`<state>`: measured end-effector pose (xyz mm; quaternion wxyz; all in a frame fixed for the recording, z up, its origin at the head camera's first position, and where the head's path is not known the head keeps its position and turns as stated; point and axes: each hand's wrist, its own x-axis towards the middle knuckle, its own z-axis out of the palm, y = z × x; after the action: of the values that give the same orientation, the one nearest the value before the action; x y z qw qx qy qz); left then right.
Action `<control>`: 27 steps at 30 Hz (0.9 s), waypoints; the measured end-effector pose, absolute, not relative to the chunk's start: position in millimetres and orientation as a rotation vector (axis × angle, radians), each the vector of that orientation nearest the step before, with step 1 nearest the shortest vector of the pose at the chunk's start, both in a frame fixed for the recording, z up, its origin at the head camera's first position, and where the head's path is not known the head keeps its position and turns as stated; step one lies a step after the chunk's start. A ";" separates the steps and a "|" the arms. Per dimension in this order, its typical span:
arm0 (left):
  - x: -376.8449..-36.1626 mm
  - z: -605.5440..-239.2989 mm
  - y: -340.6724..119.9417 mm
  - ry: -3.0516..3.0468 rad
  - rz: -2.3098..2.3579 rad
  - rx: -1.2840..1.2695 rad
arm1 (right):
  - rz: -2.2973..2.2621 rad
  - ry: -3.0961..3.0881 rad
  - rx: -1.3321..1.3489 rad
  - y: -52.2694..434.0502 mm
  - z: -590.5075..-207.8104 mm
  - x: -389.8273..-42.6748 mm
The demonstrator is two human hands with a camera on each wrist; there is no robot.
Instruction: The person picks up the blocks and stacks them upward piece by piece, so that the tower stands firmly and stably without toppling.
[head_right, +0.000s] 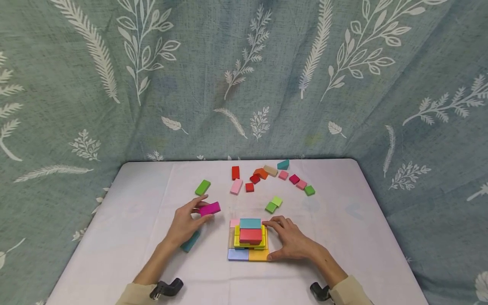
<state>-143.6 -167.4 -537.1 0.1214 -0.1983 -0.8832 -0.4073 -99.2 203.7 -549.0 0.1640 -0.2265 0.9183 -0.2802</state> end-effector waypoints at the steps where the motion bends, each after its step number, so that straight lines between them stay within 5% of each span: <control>1: -141.2 -531.8 -155.1 -2.552 -1.230 -0.607 | -0.796 2.617 -0.647 203.8 -549.2 -99.1; 11: -116.8 -493.6 -73.3 -2.576 -1.461 -0.777 | -0.801 2.617 -0.670 203.7 -547.3 -99.7; 27: -112.5 -500.7 -56.3 -2.711 -1.333 -0.820 | -0.801 2.612 -0.691 205.8 -547.5 -98.9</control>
<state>-112.5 -56.3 -500.7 0.0055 -0.2620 -0.8661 -0.4258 -98.9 205.8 -547.5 0.1610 -0.2419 0.9148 -0.2807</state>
